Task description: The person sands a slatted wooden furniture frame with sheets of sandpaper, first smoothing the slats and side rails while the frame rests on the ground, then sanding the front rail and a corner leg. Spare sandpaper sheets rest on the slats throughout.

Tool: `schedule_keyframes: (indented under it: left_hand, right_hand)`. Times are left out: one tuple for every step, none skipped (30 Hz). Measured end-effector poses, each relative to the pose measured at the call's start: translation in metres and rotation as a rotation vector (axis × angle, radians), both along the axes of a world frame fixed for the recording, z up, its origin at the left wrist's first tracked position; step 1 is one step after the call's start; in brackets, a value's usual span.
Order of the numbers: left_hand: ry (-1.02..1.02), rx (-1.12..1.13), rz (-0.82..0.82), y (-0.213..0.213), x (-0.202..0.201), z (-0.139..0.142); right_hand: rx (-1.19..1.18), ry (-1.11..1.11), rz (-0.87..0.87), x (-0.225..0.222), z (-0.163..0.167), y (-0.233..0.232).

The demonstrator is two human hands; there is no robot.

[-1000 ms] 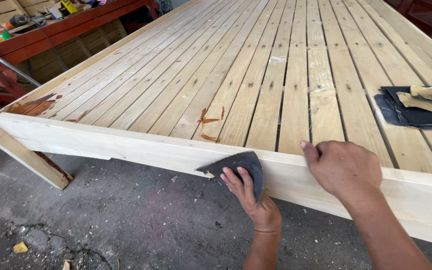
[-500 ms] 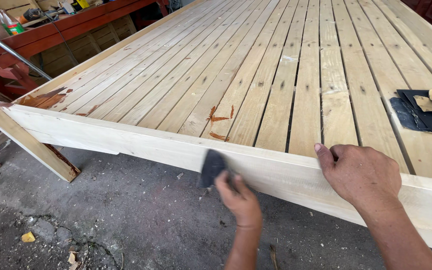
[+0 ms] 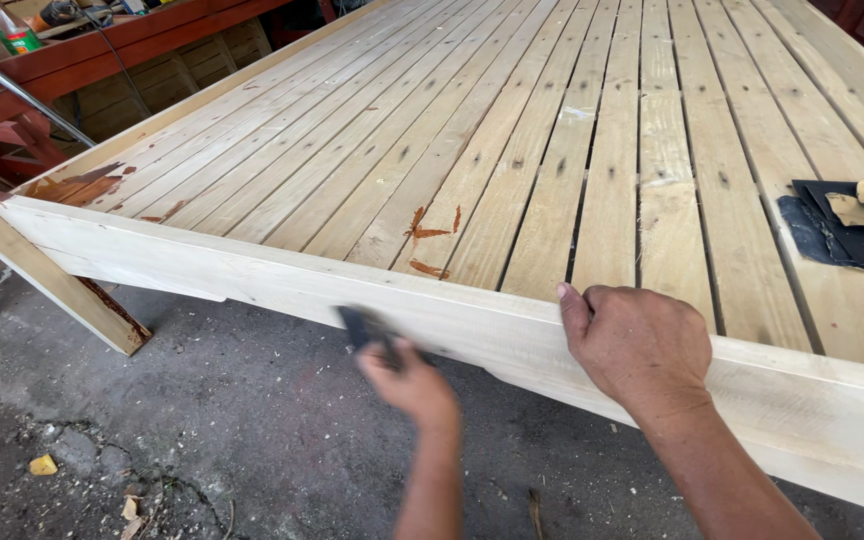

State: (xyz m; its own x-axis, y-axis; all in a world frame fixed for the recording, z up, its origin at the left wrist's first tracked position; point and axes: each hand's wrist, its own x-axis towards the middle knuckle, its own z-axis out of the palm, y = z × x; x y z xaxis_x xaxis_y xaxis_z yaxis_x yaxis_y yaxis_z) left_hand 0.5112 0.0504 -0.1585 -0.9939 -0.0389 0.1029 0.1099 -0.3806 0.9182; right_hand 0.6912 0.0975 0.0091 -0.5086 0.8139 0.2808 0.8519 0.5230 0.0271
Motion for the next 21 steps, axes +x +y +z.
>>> schedule_keyframes:
  left_hand:
    - [-0.035,0.013,0.086,-0.001,-0.016,0.003]
    - [0.000,0.039,0.117,-0.001,-0.027,0.004]
    - [0.037,0.064,0.146,0.000,-0.030,0.003]
    - [0.075,0.090,0.173,0.001,-0.030,0.003]
    - [0.027,0.021,0.123,0.002,-0.021,0.000]
    - [-0.019,-0.044,0.074,0.005,-0.008,-0.005]
    - [-0.064,-0.112,0.026,0.007,0.007,-0.008]
    - [-0.004,-0.084,0.004,0.006,0.014,-0.006]
    - [0.054,-0.056,-0.016,0.005,0.019,-0.004]
    - [0.111,-0.026,-0.037,0.004,0.021,0.000]
    - [0.095,-0.042,0.027,0.002,0.017,0.005]
    - [0.076,-0.057,0.090,0.000,0.008,0.012]
    - [0.020,-0.045,0.133,-0.002,-0.006,0.020]
    - [-0.037,-0.033,0.178,-0.002,-0.013,0.024]
    - [0.004,0.039,0.181,0.000,-0.018,0.027]
    - [0.043,0.105,0.185,0.001,-0.017,0.028]
    - [0.085,0.172,0.189,0.001,-0.013,0.029]
    - [0.086,0.140,0.135,0.004,-0.004,0.024]
    - [0.087,0.107,0.083,0.008,0.012,0.015]
    - [0.201,0.049,0.068,0.010,0.025,0.012]
    - [0.312,-0.011,0.049,0.009,0.039,0.010]
  right_hand:
    - [-0.020,-0.003,-0.012,0.000,0.000,-0.001]
    - [-0.042,-0.006,-0.024,0.000,0.000,-0.001]
    - [-0.066,-0.009,-0.037,0.001,0.001,-0.001]
    - [-0.069,0.011,-0.035,0.001,0.001,-0.001]
    - [-0.072,0.029,-0.032,0.002,0.001,-0.002]
    - [-0.072,0.050,-0.027,0.002,0.002,-0.002]
    - [-0.046,0.075,-0.009,0.002,0.002,-0.002]
    - [-0.022,0.101,0.011,0.002,0.002,-0.003]
    - [0.003,0.126,0.032,0.002,0.002,-0.003]
    - [-0.012,0.117,0.043,0.001,0.002,-0.004]
    - [-0.024,0.105,0.055,0.001,0.001,-0.004]
    - [-0.035,0.090,0.065,0.001,0.001,-0.005]
    - [-0.015,0.102,0.074,0.001,0.000,-0.005]
    - [0.003,0.113,0.085,0.001,-0.001,-0.004]
    - [0.016,0.121,0.099,0.001,-0.002,-0.004]
    - [0.075,0.143,0.124,0.002,-0.003,-0.003]
    - [0.135,0.170,0.148,0.002,-0.004,-0.002]
    - [0.197,0.201,0.174,0.002,-0.006,-0.001]
    - [0.228,0.215,0.196,0.003,-0.007,0.000]
    - [0.254,0.229,0.219,0.003,-0.008,0.002]
    - [0.279,0.241,0.241,0.003,-0.010,0.003]
